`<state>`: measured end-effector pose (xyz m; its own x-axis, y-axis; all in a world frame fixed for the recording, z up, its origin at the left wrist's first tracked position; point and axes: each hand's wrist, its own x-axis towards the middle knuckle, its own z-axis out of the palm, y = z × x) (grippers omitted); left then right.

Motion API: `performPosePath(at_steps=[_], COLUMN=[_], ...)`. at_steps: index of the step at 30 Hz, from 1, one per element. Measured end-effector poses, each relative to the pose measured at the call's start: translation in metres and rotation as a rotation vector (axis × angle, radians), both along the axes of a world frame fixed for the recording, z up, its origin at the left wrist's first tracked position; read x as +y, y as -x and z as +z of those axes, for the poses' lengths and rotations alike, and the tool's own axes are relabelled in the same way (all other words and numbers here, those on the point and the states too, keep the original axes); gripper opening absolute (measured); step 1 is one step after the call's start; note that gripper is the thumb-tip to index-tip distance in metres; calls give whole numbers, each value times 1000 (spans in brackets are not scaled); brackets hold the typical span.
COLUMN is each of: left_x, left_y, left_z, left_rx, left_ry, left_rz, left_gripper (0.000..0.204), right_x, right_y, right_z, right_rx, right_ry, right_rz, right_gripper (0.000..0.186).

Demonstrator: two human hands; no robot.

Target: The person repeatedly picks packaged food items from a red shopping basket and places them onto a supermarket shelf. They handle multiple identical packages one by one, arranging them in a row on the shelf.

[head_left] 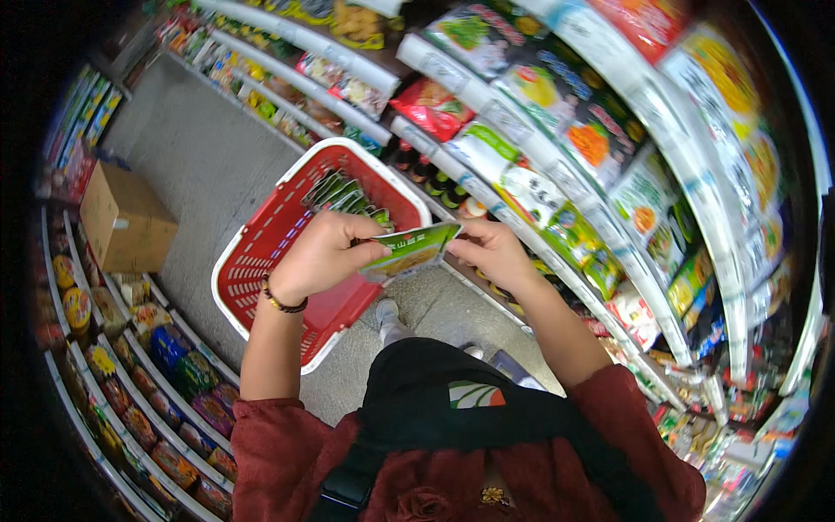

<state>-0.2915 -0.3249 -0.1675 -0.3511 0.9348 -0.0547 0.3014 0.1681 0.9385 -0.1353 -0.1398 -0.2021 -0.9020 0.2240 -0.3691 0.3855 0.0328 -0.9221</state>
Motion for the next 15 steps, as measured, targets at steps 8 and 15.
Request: performPosePath(at_steps=[8, 15], left_x=[96, 164], left_y=[-154, -327], left_z=[105, 123], left_rx=[-237, -578], left_ry=[-224, -286], left_rz=[-266, -488], left_gripper=[10, 47], right_x=[32, 63], right_y=[-204, -393], right_z=[123, 171], right_rx=[223, 422], right_ry=[-228, -105], right_rz=[-256, -709], right_gripper=[16, 11])
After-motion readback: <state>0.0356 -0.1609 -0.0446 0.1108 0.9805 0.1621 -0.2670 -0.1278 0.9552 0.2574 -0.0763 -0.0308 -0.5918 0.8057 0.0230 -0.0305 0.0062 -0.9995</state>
